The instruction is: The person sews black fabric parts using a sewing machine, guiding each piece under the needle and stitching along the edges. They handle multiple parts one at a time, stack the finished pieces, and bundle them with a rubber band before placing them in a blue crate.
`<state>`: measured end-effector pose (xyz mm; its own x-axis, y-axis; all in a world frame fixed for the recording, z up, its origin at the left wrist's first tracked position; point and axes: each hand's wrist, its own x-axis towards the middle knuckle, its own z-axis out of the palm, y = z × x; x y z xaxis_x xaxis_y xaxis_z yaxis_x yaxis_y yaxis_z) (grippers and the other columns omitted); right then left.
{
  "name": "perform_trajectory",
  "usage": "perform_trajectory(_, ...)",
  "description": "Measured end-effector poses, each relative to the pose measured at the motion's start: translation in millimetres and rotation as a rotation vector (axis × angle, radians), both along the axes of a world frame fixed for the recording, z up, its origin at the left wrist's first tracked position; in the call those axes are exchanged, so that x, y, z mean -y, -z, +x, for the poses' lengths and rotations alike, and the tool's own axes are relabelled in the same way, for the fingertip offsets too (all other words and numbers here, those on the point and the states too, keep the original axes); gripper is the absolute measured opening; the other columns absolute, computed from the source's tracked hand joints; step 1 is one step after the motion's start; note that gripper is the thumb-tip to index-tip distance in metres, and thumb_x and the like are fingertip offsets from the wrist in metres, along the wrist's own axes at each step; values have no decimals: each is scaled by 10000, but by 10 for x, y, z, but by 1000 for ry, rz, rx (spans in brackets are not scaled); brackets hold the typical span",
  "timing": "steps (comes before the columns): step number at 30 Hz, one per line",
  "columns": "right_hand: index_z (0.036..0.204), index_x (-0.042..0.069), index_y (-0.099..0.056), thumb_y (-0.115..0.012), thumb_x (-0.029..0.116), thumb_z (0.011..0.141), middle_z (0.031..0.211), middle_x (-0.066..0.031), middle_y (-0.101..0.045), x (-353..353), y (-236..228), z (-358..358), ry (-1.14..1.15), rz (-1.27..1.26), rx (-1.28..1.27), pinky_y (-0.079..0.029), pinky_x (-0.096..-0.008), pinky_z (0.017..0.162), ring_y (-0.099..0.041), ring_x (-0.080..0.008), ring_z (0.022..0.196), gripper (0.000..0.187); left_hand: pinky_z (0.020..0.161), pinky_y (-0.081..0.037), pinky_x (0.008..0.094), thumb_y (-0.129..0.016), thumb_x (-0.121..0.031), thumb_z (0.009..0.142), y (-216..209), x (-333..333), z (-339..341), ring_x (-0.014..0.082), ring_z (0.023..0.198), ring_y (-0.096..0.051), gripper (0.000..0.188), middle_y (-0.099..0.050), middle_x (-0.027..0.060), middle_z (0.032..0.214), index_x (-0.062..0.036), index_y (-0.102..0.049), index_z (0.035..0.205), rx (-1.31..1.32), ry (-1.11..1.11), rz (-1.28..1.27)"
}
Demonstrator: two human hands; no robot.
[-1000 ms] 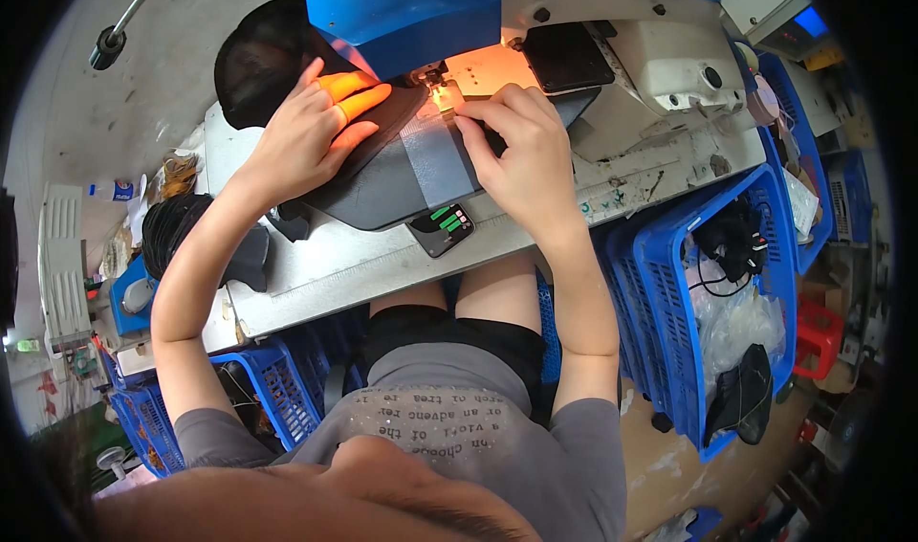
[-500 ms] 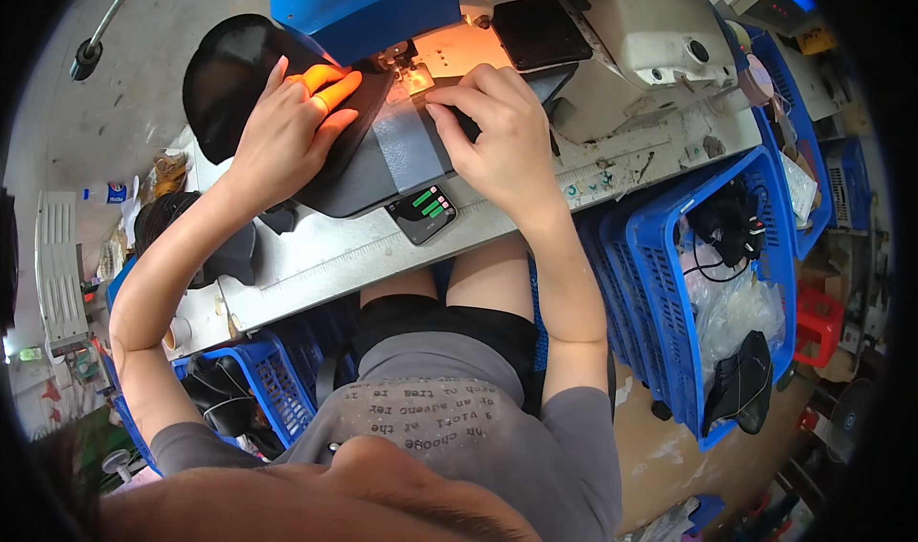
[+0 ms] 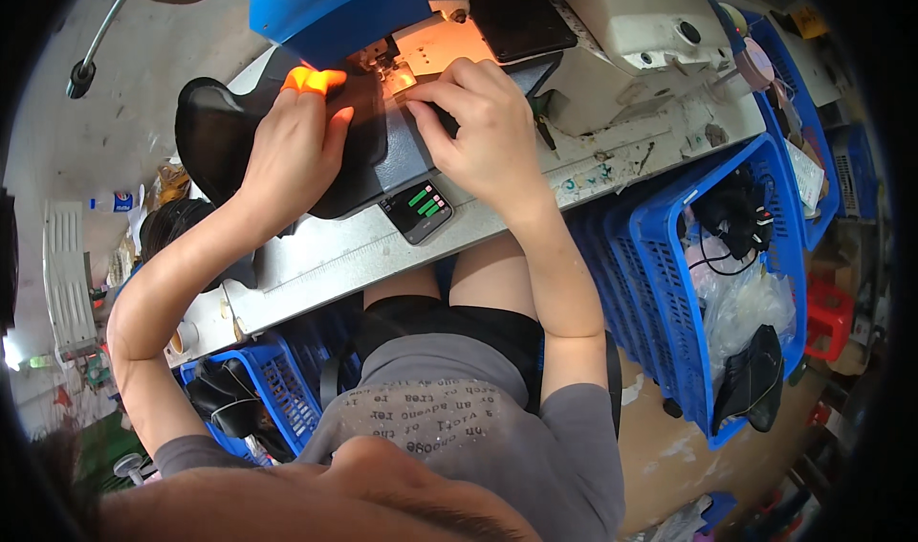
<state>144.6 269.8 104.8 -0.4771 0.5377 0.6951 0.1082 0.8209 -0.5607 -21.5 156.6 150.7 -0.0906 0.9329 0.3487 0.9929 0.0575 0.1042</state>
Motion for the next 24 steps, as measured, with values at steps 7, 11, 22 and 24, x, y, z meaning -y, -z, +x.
perform_trajectory(7,766,83,-694,-712,107,733,712,-48,-557,-6,51,-27,18,7,-15,-455,-356,641,-551,-245,713,44,768,-495,436,-637,-79,836,-38,-35,-23,380,888,-609,179,-611,209,1022,19,-615,984,152,-76,-111)
perform_trajectory(11,758,79,-691,-712,106,731,715,-49,-557,2,41,-25,28,14,-13,-455,-355,641,-552,-245,715,44,789,-498,433,-625,-75,828,-64,-71,-82,377,907,-617,201,-626,208,1077,17,-655,1004,90,-27,-144)
perform_trajectory(22,761,75,-695,-711,100,733,720,-47,-555,15,20,-16,19,-8,0,-453,-356,638,-548,-241,713,41,688,-455,435,-610,-157,846,-198,-127,-265,339,741,-584,307,-602,203,869,-39,-653,1127,-358,163,-212)
perform_trajectory(24,763,75,-695,-711,99,734,721,-46,-556,15,27,-18,17,-13,1,-453,-354,638,-548,-240,713,41,688,-462,428,-607,-184,863,-159,-113,-291,336,739,-587,310,-609,192,866,-48,-649,1138,-373,161,-156)
